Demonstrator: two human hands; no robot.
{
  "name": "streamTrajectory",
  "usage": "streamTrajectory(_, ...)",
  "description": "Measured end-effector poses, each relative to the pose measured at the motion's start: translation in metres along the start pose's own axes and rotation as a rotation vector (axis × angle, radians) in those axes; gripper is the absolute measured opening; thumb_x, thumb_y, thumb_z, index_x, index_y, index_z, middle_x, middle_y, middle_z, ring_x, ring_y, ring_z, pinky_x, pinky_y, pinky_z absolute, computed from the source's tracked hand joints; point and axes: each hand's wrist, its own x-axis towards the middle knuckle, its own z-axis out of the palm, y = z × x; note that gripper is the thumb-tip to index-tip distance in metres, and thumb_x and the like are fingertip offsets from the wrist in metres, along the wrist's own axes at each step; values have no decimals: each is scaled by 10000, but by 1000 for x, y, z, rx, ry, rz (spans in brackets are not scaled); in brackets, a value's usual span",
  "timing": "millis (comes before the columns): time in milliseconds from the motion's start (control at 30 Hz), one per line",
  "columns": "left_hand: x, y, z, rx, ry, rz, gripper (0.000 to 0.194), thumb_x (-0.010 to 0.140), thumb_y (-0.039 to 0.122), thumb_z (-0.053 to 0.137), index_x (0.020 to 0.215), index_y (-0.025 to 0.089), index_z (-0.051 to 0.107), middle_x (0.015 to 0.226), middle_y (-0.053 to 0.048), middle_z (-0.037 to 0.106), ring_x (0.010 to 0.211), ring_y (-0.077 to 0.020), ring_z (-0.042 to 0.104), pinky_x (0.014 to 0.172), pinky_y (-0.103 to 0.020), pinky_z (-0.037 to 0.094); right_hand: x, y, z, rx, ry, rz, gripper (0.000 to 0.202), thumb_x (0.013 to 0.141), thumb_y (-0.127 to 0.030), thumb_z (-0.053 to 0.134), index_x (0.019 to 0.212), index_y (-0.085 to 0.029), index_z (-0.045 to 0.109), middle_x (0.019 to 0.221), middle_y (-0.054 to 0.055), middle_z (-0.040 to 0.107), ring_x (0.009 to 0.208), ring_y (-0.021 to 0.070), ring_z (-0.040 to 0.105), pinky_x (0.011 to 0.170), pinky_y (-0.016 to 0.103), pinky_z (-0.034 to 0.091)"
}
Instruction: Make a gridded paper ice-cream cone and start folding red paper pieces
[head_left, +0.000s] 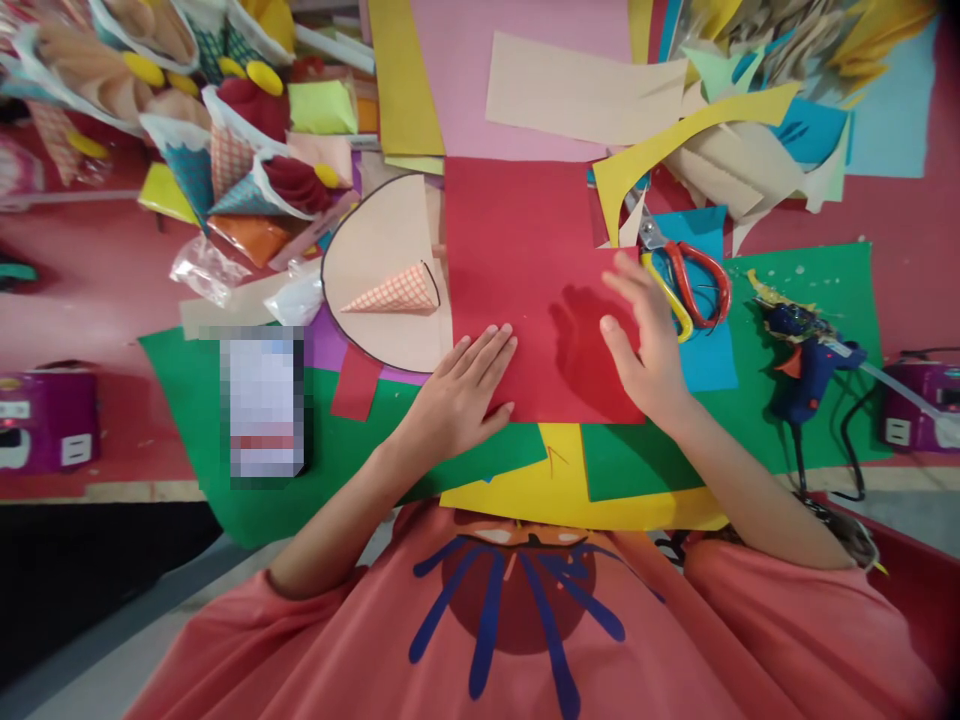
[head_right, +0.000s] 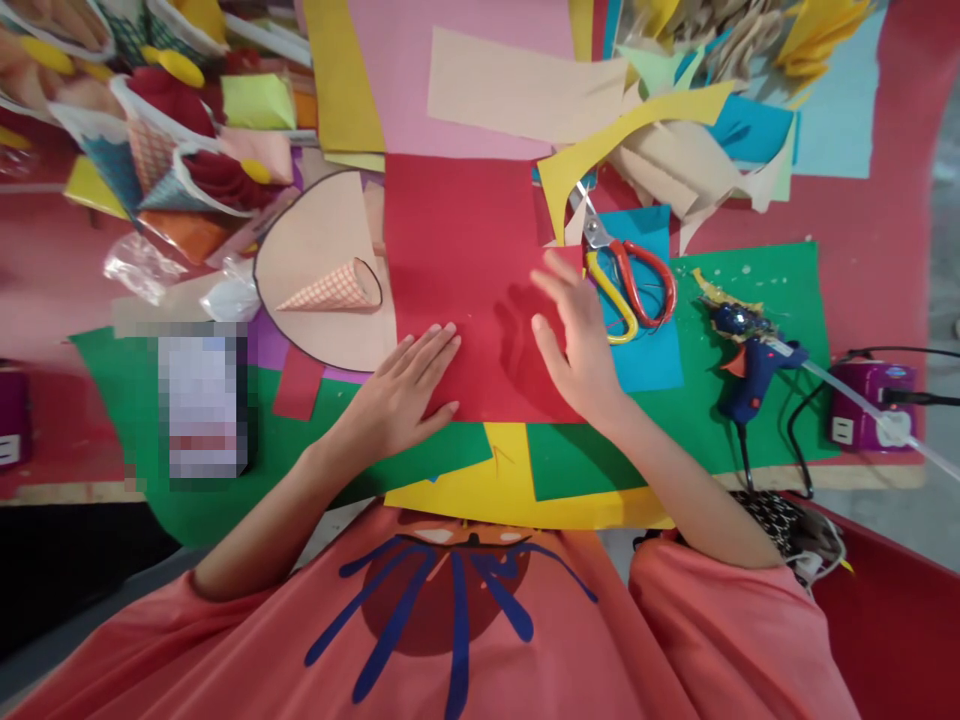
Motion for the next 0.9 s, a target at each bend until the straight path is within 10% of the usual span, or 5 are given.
streamTrajectory(167,1,-2,1,-29,17,17,656,928,356,435,1496,70,274,1536,-190,378,1454,-302,342,1178,-479,330,-14,-12,11,653,-822,166,396,986,-397,343,1254,-165,522,1304,144,631,1092,199,682,909,372,579)
streamTrajectory(300,2,-2,2,7,20,43,646,922,334,443,1477,34,303,1535,-196,378,1446,-311,355,1178,-477,333,-12,-7,17,395,-397,129,547,976,-356,333,1480,-163,244,1554,166,359,1382,217,460,1078,437,471)
streamTrajectory(400,1,-1,1,-8,3,41,660,919,332,452,1490,48,281,1545,-185,365,1456,-303,337,1187,-482,321,-14,-9,6,-75,-116,-79,528,975,-377,384,1477,-225,328,1593,83,306,1498,239,240,1195,505,303)
streamTrajectory(600,-7,8,-4,-53,-39,73,556,915,316,488,1445,165,410,1531,-141,406,1440,-299,371,1164,-504,365,-41,-11,5,-381,-446,-357,480,978,-354,422,1419,-171,476,1507,107,455,1458,243,337,1173,496,361)
streamTrajectory(900,13,15,2,-91,22,101,458,992,296,368,1427,169,432,1484,-101,484,1410,-245,427,1164,-460,381,-52,6,21,-485,-405,-433,449,982,-304,407,1353,-95,551,1465,138,486,1437,255,369,1165,495,377)
